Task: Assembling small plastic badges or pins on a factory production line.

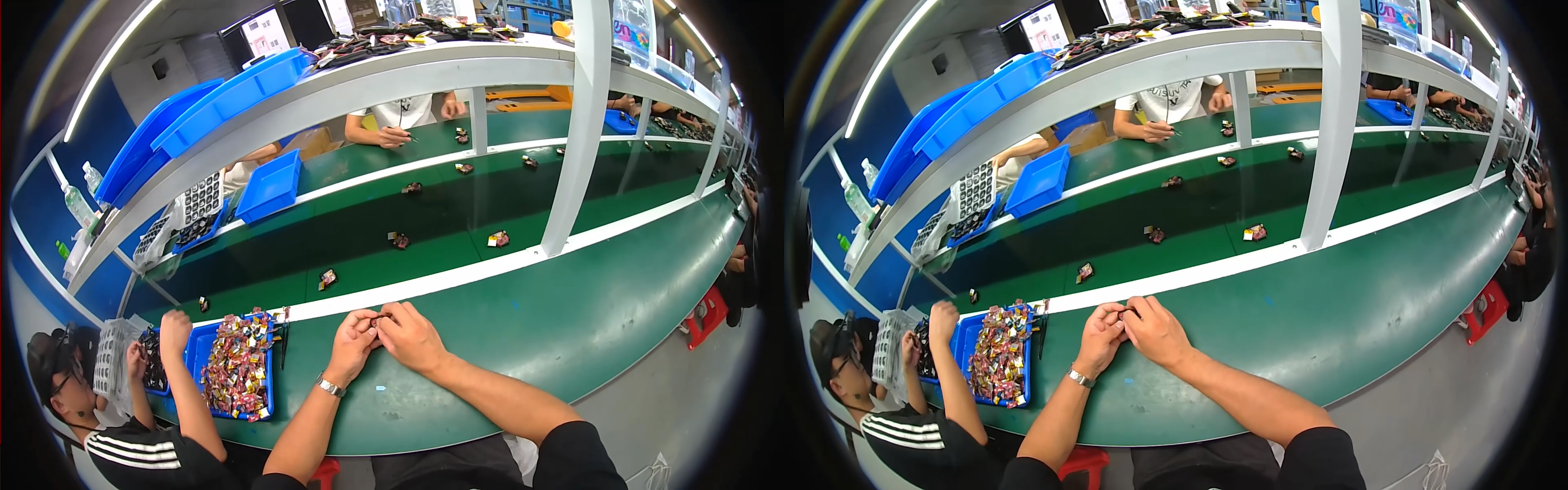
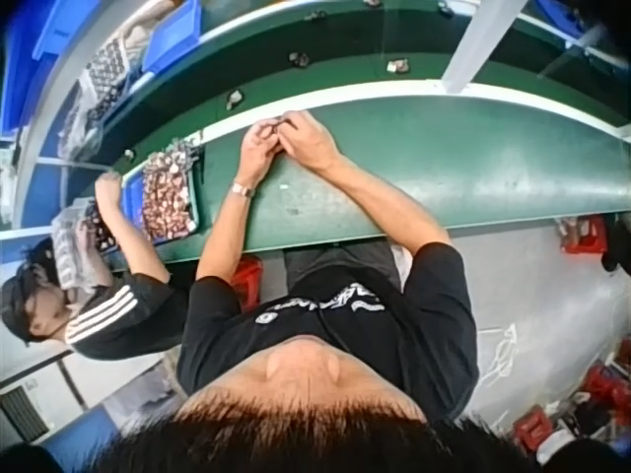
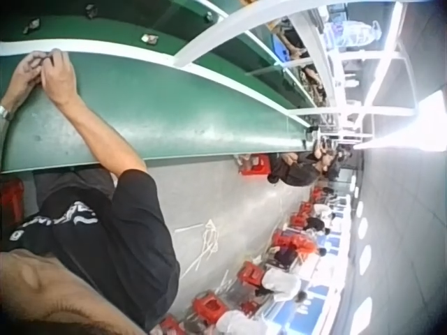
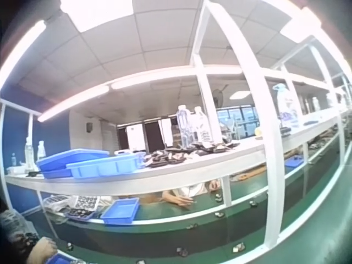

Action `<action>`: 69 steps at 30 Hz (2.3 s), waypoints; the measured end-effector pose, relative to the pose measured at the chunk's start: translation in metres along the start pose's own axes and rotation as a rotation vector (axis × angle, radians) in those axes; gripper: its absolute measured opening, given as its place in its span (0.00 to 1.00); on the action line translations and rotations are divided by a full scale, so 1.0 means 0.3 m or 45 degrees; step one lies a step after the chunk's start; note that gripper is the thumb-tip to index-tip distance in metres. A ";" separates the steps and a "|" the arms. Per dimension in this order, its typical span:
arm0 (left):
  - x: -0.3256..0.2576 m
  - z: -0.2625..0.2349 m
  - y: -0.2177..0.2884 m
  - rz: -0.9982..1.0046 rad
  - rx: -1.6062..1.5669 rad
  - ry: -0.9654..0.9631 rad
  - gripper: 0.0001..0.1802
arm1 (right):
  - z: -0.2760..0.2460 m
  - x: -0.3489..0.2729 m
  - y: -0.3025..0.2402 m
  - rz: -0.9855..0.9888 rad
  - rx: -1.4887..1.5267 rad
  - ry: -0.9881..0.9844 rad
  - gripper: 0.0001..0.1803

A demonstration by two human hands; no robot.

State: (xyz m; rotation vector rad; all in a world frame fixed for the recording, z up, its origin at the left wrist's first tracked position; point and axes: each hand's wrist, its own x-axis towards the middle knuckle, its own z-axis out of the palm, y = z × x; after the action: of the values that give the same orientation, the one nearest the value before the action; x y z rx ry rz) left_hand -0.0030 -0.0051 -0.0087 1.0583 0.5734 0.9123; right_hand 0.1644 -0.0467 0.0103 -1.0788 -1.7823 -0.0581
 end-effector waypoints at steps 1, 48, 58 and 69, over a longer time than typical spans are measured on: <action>0.000 0.001 0.000 0.010 0.006 0.011 0.15 | -0.001 0.002 -0.001 0.007 0.006 -0.005 0.08; 0.015 0.005 -0.001 -0.009 0.154 -0.076 0.05 | -0.075 0.010 0.087 0.268 0.432 -0.319 0.05; 0.016 -0.002 0.010 -0.031 0.148 -0.027 0.03 | -0.358 0.158 0.622 0.613 -1.265 0.165 0.21; 0.006 0.012 0.026 -0.030 0.105 -0.016 0.02 | -0.367 0.091 0.649 0.529 -1.010 -0.206 0.10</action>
State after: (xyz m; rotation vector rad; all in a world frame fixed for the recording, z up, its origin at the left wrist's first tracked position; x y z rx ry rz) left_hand -0.0020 -0.0039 0.0000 1.1286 0.6164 0.8671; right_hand 0.3749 0.0339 0.0043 -2.0499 -1.6616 -0.4637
